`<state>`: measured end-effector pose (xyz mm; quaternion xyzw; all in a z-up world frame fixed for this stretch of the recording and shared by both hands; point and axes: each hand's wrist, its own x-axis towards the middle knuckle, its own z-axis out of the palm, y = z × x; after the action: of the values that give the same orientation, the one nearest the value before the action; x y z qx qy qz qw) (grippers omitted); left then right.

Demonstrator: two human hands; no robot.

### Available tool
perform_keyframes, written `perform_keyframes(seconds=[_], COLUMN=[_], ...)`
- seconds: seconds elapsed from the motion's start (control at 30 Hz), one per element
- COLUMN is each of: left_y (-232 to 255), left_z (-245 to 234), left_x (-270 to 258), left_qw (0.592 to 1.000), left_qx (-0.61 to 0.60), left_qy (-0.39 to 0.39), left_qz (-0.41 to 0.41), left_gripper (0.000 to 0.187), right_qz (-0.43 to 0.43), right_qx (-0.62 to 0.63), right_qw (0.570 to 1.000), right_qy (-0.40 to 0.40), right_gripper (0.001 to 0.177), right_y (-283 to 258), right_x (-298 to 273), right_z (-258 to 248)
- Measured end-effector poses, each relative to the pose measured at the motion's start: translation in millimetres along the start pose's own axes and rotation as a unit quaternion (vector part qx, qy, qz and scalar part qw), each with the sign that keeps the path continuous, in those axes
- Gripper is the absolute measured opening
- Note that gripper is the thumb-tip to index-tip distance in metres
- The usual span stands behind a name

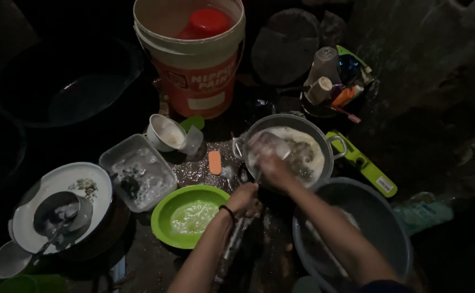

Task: Manually wash a variety of dishes and utensils in a basin.

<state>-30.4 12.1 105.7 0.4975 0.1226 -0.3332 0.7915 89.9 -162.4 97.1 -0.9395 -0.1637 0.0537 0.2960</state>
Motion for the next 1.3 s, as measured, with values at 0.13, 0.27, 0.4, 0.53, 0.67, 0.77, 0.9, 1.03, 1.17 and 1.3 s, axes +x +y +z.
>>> perform_keyframes(seconds=[0.13,0.27,0.4,0.53,0.67,0.77,0.9,1.03,1.17,1.3], left_y=[-5,-13,-3,9,22,0,-19,-3,-11,-35], left_z=[-7,9,16,10,7,-15,-6,6,-14,-28], left_x=[-6,-18,-22,-4,-13,40,62,14,39,44], left_qw=[0.997,0.999,0.992,0.969,0.985,0.985,0.810,0.823,0.828,0.807], left_qx=[0.042,0.045,-0.094,-0.186,-0.135,-0.005,0.308,0.348,0.380,0.420], left_qy=[-0.049,0.002,-0.066,-0.164,-0.057,0.058,0.227,0.219,0.233,0.216], left_qz=[0.035,0.025,-0.046,-0.009,0.094,0.165,0.444,0.392,0.339,0.354], left_gripper=[0.038,0.027,0.042,0.026,0.013,0.016,0.027,0.039,0.038,0.034], right_qz=[-0.031,0.110,0.210,0.133,0.047,-0.134,-0.069,0.028,-0.142,-0.231], right_qx=[-0.044,0.116,0.349,0.738,0.618,0.399,0.123,0.243,0.097,0.021], right_qw=[0.998,0.957,0.824,0.644,0.768,0.888,0.982,0.959,0.962,0.951], right_qy=[-0.015,0.241,0.394,0.154,0.162,0.184,0.125,0.143,0.211,0.205], right_gripper=[0.047,0.041,0.064,0.029,0.034,0.028,0.030,0.031,0.022,0.022], right_y=[-16,-1,92,-7,-76,-74,-116,-90,-119,-127], right_x=[-1,22,67,19,-21,-19,-15,16,-15,-9], right_z=[-28,-46,-3,-41,-92,-67,-46,-47,-26,-29])
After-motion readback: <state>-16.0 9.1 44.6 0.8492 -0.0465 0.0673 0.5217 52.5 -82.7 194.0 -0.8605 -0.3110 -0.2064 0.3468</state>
